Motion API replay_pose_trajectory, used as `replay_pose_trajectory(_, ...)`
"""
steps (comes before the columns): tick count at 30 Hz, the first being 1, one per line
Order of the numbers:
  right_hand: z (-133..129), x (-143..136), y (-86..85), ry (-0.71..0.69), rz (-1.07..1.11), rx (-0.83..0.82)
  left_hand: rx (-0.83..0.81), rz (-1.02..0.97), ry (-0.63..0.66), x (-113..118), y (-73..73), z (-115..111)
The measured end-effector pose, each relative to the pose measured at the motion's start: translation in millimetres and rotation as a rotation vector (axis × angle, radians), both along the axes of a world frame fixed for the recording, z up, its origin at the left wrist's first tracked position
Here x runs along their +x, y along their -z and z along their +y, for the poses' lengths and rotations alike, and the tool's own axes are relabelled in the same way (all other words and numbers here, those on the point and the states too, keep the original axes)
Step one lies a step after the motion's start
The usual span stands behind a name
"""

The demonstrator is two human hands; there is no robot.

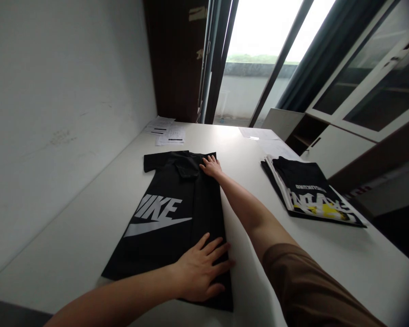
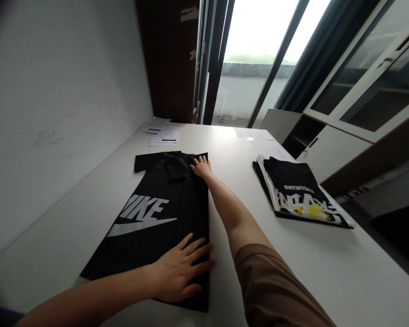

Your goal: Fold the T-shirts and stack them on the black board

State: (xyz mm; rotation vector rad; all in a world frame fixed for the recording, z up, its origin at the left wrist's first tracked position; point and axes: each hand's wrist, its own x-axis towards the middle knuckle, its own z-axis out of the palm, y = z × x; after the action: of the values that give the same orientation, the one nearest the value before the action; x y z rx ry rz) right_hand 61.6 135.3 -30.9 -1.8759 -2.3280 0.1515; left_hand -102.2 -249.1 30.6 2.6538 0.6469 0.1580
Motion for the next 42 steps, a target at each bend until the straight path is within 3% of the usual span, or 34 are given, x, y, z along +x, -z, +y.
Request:
replay_pose_trajectory(3,10,10,4.3,-0.058,0.002,-0.021,-0.012,0.0,-0.057,-1,2.0,-2)
replay_pose_trajectory(10,21,44,3.6,0.116,-0.029,-0.055,-0.026,0.004,-0.046,1,1.4,-3)
replay_pose_trajectory(13,11,25,-1.7,0.074,-0.037,0.014,-0.039,0.005,-0.034,2,0.1,-2)
replay_pose_trajectory(16,-9,-10,-3.9,-0.098,-0.019,0.088,-0.046,0.01,-0.031,2,-1.0,-2)
replay_pose_trajectory(20,-40,-47,-5.5,-0.246,0.014,0.05,-0.056,0.013,-0.051,3,-7.4,-5)
replay_pose_trajectory(28,-68,-59,-14.0,-0.487,0.027,0.003,-0.066,-0.009,-0.029,-5,-16.5,1)
replay_pose_trajectory(32,-72,-56,-12.7,-0.484,0.052,0.002,0.038,0.052,-0.196,-28,-18.2,29)
replay_pose_trajectory(35,-70,-50,-10.8,-0.477,0.051,-0.006,0.11,0.124,-0.373,-59,-17.1,53)
replay_pose_trajectory(38,-63,-42,-11.4,-0.491,0.03,-0.013,0.129,0.194,-0.477,-98,-6.1,64)
replay_pose_trajectory(42,-53,-33,-16.1,-0.446,0.026,-0.029,0.18,0.219,-0.581,-143,15.3,61)
